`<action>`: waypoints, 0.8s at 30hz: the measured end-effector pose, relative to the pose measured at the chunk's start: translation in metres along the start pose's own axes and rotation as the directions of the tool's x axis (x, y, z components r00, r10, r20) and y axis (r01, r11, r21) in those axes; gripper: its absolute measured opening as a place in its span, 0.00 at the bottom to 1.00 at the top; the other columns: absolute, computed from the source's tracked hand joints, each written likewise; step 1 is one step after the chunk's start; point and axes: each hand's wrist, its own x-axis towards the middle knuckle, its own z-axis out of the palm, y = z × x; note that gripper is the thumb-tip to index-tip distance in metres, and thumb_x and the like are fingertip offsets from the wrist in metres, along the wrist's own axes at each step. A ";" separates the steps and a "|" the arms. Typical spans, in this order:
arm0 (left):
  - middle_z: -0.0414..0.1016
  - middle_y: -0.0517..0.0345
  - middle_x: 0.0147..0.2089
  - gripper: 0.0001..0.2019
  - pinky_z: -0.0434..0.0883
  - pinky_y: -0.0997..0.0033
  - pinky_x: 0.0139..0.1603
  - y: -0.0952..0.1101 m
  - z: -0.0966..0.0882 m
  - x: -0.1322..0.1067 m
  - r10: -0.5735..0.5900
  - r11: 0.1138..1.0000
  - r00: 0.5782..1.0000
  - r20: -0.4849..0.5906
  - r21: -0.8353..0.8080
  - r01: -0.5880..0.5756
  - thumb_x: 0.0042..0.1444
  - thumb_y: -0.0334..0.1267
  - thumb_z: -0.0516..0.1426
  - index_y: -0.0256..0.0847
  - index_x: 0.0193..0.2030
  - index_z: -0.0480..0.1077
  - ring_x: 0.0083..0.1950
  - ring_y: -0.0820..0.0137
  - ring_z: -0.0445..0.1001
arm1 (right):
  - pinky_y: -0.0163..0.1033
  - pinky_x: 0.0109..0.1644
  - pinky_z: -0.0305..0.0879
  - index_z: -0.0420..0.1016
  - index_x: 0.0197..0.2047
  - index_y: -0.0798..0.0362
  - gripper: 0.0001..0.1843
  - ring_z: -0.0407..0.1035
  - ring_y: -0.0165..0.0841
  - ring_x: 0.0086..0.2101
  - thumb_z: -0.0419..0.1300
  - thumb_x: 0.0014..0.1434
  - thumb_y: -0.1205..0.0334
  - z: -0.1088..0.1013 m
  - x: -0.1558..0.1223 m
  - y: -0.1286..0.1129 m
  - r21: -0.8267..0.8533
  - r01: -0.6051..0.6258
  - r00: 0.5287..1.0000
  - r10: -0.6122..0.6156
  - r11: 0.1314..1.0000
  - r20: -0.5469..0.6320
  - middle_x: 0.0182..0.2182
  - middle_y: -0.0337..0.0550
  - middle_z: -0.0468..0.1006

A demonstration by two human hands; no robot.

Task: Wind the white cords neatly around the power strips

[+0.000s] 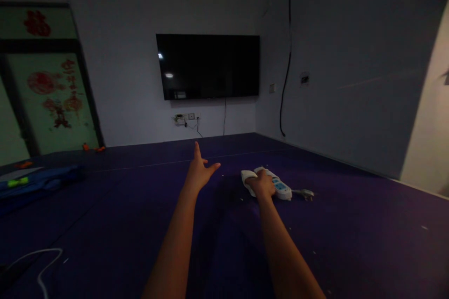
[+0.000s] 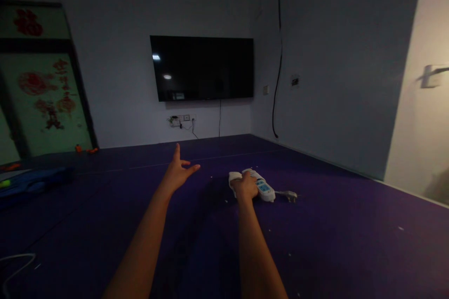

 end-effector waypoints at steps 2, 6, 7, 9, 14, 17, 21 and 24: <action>0.74 0.44 0.47 0.52 0.64 0.65 0.49 0.000 0.000 0.000 0.001 1.000 1.000 0.005 0.004 -0.002 0.48 0.43 0.63 0.39 0.69 0.29 0.49 0.63 0.72 | 0.47 0.44 0.65 0.63 0.54 0.52 0.33 0.68 0.50 0.49 0.65 0.44 0.55 0.001 0.000 0.000 -0.010 0.004 1.000 -0.004 1.000 0.008 0.49 0.59 0.67; 0.74 0.43 0.47 0.52 0.64 0.65 0.49 -0.001 0.000 0.000 0.011 1.000 1.000 0.013 0.013 -0.011 0.48 0.43 0.63 0.38 0.69 0.30 0.49 0.62 0.72 | 0.47 0.46 0.64 0.59 0.56 0.57 0.40 0.67 0.50 0.49 0.67 0.40 0.58 0.005 0.001 0.000 -0.092 0.041 0.999 -0.038 0.995 0.036 0.52 0.63 0.64; 0.74 0.43 0.47 0.52 0.64 0.64 0.49 -0.001 0.000 0.000 0.011 1.000 1.000 0.016 0.015 -0.011 0.48 0.43 0.63 0.39 0.69 0.30 0.50 0.62 0.72 | 0.47 0.46 0.64 0.59 0.56 0.59 0.42 0.67 0.50 0.50 0.68 0.39 0.58 0.006 0.002 0.000 -0.109 0.051 0.998 -0.047 0.993 0.042 0.53 0.64 0.62; 0.74 0.43 0.47 0.52 0.64 0.64 0.50 -0.001 0.000 0.000 0.009 1.000 1.000 0.025 0.019 -0.010 0.48 0.43 0.63 0.38 0.69 0.29 0.50 0.62 0.72 | 0.47 0.45 0.65 0.57 0.57 0.60 0.44 0.66 0.50 0.50 0.69 0.38 0.59 0.007 0.003 0.000 -0.129 0.062 0.997 -0.056 0.990 0.047 0.54 0.66 0.60; 0.74 0.42 0.47 0.52 0.64 0.65 0.50 -0.001 0.000 0.000 0.008 1.000 0.999 0.041 0.019 -0.008 0.48 0.43 0.62 0.38 0.69 0.30 0.49 0.63 0.72 | 0.49 0.45 0.64 0.50 0.62 0.59 0.52 0.64 0.52 0.52 0.69 0.38 0.57 0.005 0.005 0.001 -0.141 0.055 0.998 -0.050 0.988 0.040 0.59 0.71 0.51; 0.74 0.42 0.47 0.52 0.64 0.64 0.49 -0.002 0.000 0.000 0.017 1.000 0.999 0.040 0.013 -0.017 0.48 0.43 0.62 0.38 0.69 0.30 0.49 0.63 0.72 | 0.51 0.46 0.64 0.49 0.63 0.57 0.53 0.64 0.53 0.52 0.69 0.38 0.53 0.001 0.006 0.000 -0.141 0.069 0.996 -0.061 0.988 0.060 0.60 0.72 0.50; 0.74 0.42 0.47 0.52 0.64 0.64 0.50 -0.002 0.000 0.001 0.015 1.000 0.999 0.044 0.016 -0.016 0.48 0.43 0.63 0.37 0.69 0.30 0.50 0.62 0.72 | 0.53 0.46 0.65 0.51 0.63 0.54 0.50 0.64 0.54 0.51 0.68 0.40 0.52 -0.008 0.005 -0.003 -0.162 0.060 0.996 -0.050 0.985 0.068 0.61 0.68 0.50; 0.74 0.42 0.47 0.52 0.65 0.64 0.49 -0.003 0.000 0.001 0.013 1.000 0.999 0.048 0.019 -0.014 0.48 0.43 0.62 0.37 0.69 0.30 0.50 0.62 0.72 | 0.51 0.46 0.65 0.55 0.63 0.53 0.46 0.65 0.52 0.51 0.67 0.43 0.53 -0.019 0.004 -0.005 -0.171 0.063 0.997 -0.054 0.983 0.055 0.59 0.64 0.56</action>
